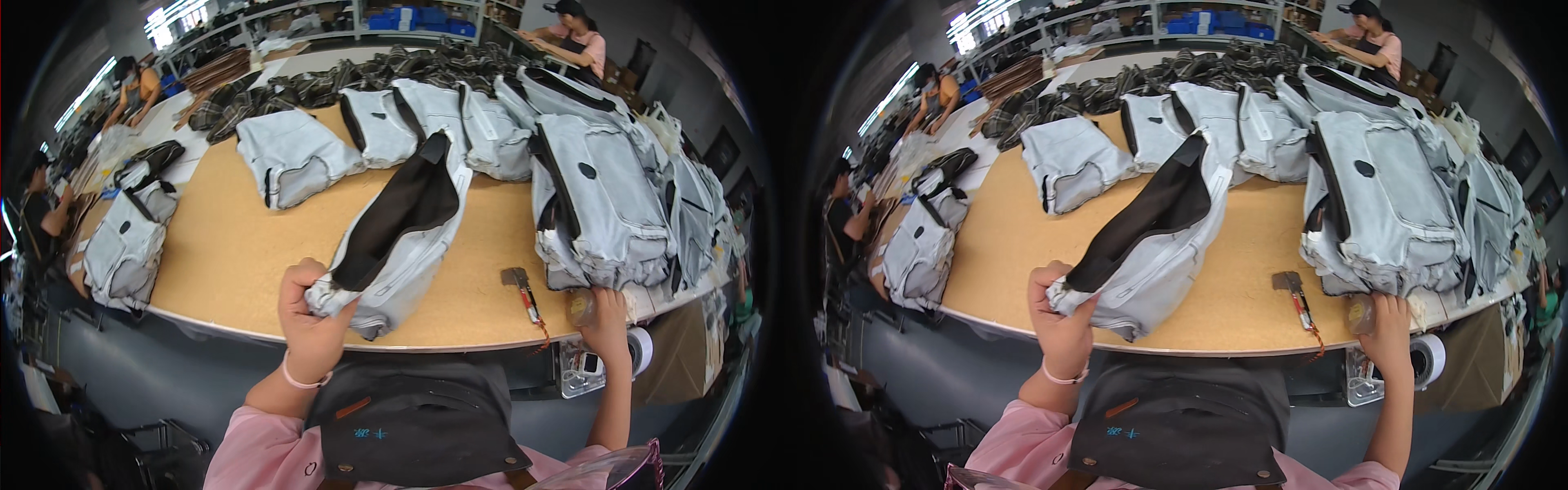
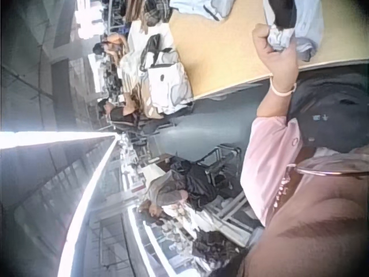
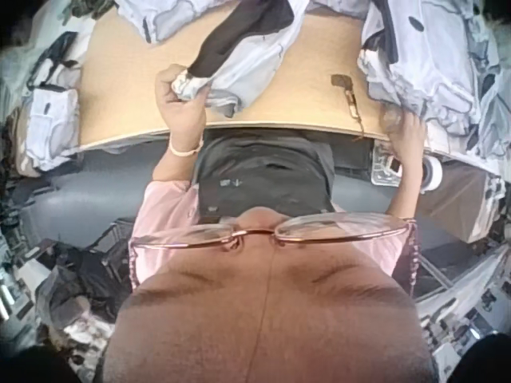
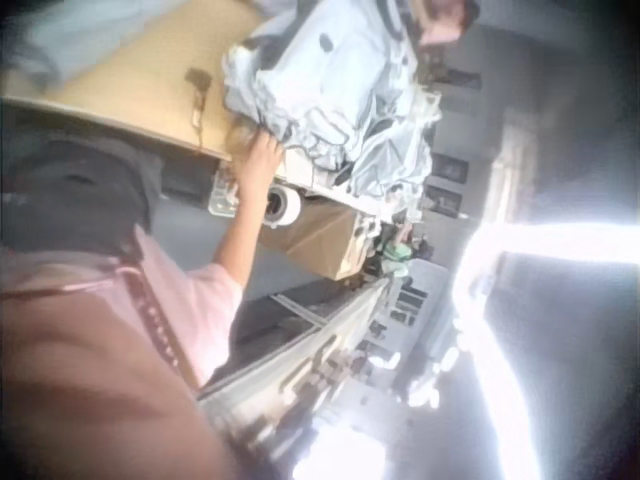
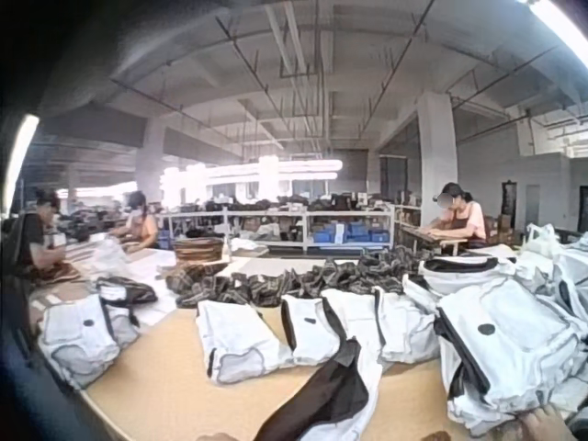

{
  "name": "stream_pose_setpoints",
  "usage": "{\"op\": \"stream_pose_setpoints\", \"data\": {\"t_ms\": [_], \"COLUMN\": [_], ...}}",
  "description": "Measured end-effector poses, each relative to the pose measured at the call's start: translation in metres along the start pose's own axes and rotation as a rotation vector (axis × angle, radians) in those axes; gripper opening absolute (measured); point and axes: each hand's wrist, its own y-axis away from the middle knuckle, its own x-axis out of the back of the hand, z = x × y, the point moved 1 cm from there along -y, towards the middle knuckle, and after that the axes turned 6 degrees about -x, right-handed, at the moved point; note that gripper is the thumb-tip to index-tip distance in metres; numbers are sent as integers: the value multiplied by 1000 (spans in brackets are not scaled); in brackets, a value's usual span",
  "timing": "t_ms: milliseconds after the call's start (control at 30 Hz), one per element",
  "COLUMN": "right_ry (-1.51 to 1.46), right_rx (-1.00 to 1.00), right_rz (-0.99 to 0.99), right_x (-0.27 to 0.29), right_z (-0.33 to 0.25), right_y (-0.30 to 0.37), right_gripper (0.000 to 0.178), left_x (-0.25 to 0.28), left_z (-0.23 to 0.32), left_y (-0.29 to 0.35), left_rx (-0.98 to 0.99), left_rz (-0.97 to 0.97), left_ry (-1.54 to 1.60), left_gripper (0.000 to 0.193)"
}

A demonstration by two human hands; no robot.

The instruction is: The person assembles a leather bag by applying glue to its edges with a glue applicator, then trimming excess material with scissors.

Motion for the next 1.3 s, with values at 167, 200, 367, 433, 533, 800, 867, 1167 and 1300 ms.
{"op": "stream_pose_setpoints", "data": {"t_ms": [167,200,367,433,533,800,867,1167,1300], "right_ry": [-441,-711,-1958,-2215,-2300,-2307,-2248,-1877,-1802], "right_rx": [-87,-160,-290,-248,91,136,109,-45,-57], "right_rz": [23,-6,272,352,218,394,397,445,416], "right_x": [14,20,57,60,47,26,22,31,28], "right_z": [-6,-2,-23,-36,-49,-154,-163,-183,-182], "right_y": [17,25,55,51,50,42,48,56,61], "right_gripper": [68,65,63,64,67,76,78,102,105], "left_x": [-11,-14,-31,-38,-47,-59,-60,-58,-57], "left_z": [-7,-3,4,7,13,19,19,13,13], "left_y": [23,27,26,27,26,35,35,34,34], "left_rx": [-26,-10,9,62,281,321,320,309,317], "left_rz": [-24,-44,-109,-135,-130,-82,-67,-64,-65], "left_ry": [-76,-95,-120,-44,153,238,241,291,313], "left_gripper": [39,40,46,49,50,52,52,53,53]}}
